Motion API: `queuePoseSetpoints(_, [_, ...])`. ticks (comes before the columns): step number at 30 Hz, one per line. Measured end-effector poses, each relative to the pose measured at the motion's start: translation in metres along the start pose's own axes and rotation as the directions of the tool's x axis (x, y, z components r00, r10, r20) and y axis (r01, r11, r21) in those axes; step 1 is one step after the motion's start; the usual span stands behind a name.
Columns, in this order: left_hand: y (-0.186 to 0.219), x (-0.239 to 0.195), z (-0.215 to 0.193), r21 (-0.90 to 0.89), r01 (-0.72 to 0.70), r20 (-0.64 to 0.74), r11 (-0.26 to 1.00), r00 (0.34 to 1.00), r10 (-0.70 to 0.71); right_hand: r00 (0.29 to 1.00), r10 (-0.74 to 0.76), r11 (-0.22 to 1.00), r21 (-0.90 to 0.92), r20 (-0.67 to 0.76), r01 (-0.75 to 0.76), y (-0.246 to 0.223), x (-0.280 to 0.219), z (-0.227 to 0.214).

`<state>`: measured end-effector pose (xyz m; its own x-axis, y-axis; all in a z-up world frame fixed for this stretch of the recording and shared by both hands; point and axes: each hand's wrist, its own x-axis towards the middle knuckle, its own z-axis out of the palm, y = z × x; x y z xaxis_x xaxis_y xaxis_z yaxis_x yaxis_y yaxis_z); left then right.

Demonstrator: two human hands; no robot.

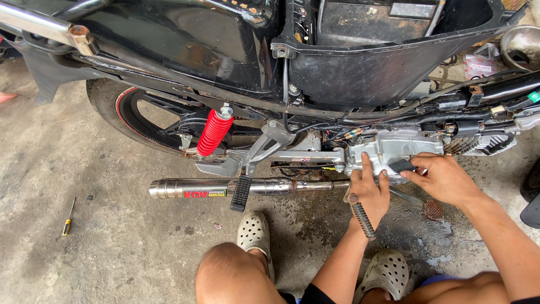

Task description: The person uses a socket wrench to tighten bolts on the motorcycle's engine casing. They work on the lower side of the engine, near the exhaust pipe and rear suspension, while sitting on the ground.

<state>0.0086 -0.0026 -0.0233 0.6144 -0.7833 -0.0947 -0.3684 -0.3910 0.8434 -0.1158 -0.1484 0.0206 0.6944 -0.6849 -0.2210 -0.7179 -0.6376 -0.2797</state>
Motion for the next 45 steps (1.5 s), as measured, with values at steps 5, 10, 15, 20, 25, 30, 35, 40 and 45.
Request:
queuePoseSetpoints(5, [-0.016, -0.013, 0.033, -0.045, -0.252, -0.173, 0.967, 0.955, 0.241, 1.0, 0.007, 1.0, -0.007, 0.02, -0.006, -0.005, 0.002, -0.005])
queuePoseSetpoints(10, [-0.008, -0.008, 0.019, 0.003, -0.107, -0.115, 0.994, 0.988, 0.107, 0.984, -0.135, 0.986, 0.078, -0.116, 0.145, -0.005, 0.005, 0.006])
queuePoseSetpoints(15, [-0.004, -0.006, 0.004, -0.078, -0.007, 0.002, 0.997, 1.0, 0.007, 0.947, -0.218, 0.973, 0.024, -0.237, 0.23, -0.005, 0.008, 0.017])
queuePoseSetpoints(20, [0.001, -0.021, 0.008, 0.11, -0.197, -0.032, 0.974, 0.979, 0.202, 0.901, -0.258, 0.965, -0.043, -0.348, 0.26, -0.015, 0.013, 0.016])
queuePoseSetpoints(25, [-0.008, -0.027, 0.015, 0.174, -0.259, -0.048, 0.95, 0.961, 0.271, 0.889, -0.303, 0.951, -0.044, -0.344, 0.308, -0.017, 0.023, 0.019])
queuePoseSetpoints(30, [-0.012, -0.024, 0.02, 0.159, -0.249, -0.043, 0.956, 0.965, 0.258, 0.875, -0.328, 0.939, -0.017, -0.355, 0.345, -0.031, 0.023, 0.01])
queuePoseSetpoints(35, [-0.023, -0.019, 0.03, 0.167, -0.174, -0.135, 0.97, 0.971, 0.197, 0.915, -0.269, 0.962, -0.038, -0.301, 0.27, -0.031, 0.021, 0.015])
queuePoseSetpoints(40, [-0.003, -0.018, 0.01, -0.08, -0.124, -0.215, 0.989, 0.971, 0.104, 0.904, -0.348, 0.926, -0.241, -0.248, 0.29, -0.037, 0.023, 0.03])
queuePoseSetpoints(45, [0.03, -0.022, -0.03, -0.191, -0.205, -0.315, 0.96, 0.939, 0.138, 0.916, -0.346, 0.843, -0.495, -0.201, 0.21, -0.06, 0.017, 0.025])
